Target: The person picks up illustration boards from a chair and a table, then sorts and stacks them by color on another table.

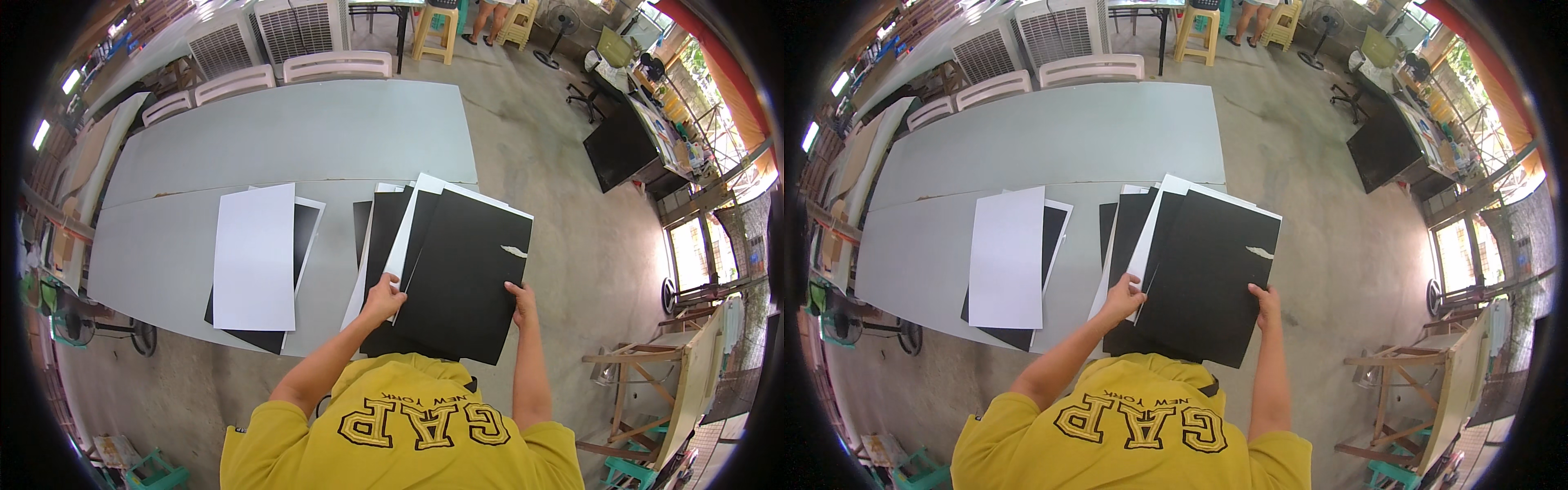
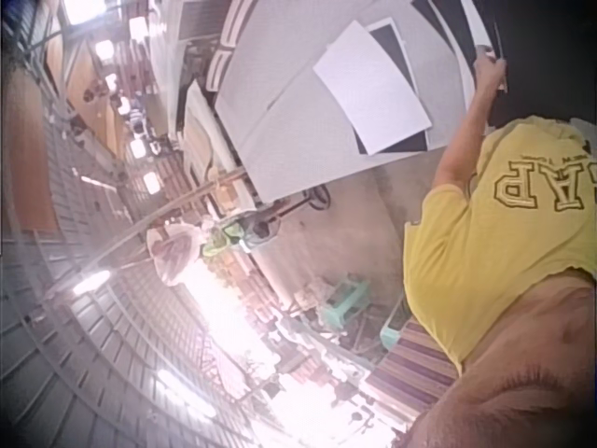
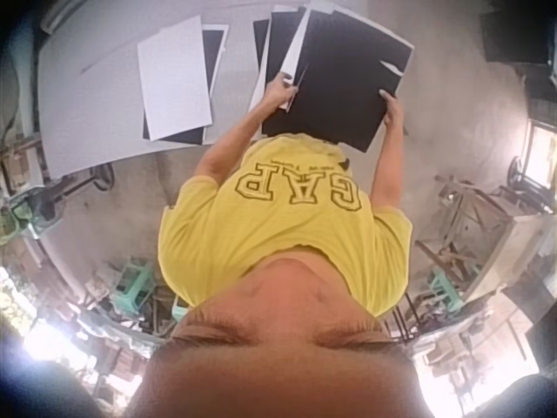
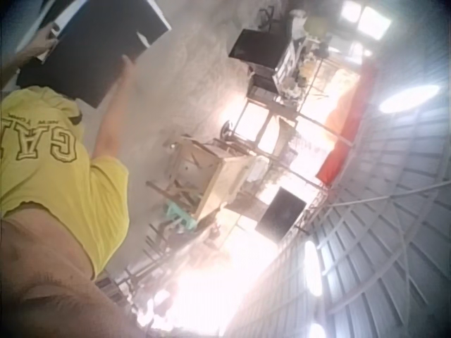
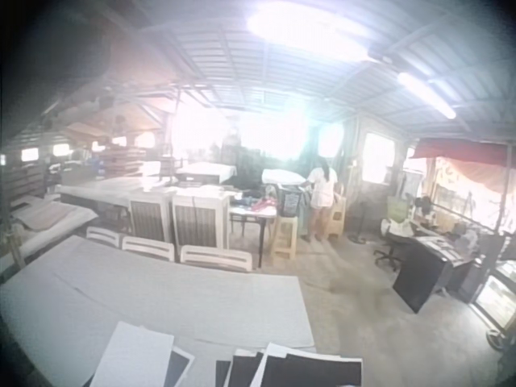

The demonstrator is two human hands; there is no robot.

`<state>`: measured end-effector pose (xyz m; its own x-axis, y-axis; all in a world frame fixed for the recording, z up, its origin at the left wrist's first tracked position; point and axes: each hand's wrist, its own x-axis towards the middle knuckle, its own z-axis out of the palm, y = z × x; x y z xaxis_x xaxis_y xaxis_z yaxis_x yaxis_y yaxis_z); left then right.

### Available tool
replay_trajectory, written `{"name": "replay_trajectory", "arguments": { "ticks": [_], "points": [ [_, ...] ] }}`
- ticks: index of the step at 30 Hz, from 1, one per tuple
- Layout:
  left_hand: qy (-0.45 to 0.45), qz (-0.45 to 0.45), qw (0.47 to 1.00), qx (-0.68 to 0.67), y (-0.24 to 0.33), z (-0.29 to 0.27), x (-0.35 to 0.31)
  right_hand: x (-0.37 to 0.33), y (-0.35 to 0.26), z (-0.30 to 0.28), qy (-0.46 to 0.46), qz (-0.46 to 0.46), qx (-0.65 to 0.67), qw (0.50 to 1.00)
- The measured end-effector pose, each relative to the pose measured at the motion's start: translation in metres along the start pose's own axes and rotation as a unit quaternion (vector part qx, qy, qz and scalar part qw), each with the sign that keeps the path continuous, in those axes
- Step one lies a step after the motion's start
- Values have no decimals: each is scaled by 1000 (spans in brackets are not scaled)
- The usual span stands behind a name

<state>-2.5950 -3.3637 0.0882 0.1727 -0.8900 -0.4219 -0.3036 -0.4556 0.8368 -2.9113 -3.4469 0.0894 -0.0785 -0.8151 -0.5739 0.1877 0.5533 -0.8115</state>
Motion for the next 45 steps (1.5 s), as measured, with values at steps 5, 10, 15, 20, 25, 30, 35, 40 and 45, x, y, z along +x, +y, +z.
{"name": "replay_trajectory", "arguments": {
  "ticks": [5,10,15,20,25,30,35,40,45],
  "points": [
    [-112,3,994,13,-3,17,-6,-17,4,-30,-24,52,4,998],
    [-1,44,999,19,-22,2,3,-45,-19,-96,0,-69,144,987],
    [45,76,994,60,-28,-2,-1,-64,-38,-156,-291,-306,434,796],
    [18,74,993,89,-31,10,-27,-63,-25,-153,-349,-337,568,665],
    [27,108,987,116,-25,24,-42,-35,19,-130,-374,-226,564,701],
    [32,111,986,116,-31,18,-39,-20,28,-89,-114,-133,417,892],
    [35,72,996,27,-36,8,-19,-10,20,-69,-69,10,172,983],
    [47,107,993,21,-16,7,-17,2,30,-40,103,-16,-45,993],
    [-12,88,996,23,-6,21,-20,2,44,-47,128,-90,-19,988]
  ]
}}
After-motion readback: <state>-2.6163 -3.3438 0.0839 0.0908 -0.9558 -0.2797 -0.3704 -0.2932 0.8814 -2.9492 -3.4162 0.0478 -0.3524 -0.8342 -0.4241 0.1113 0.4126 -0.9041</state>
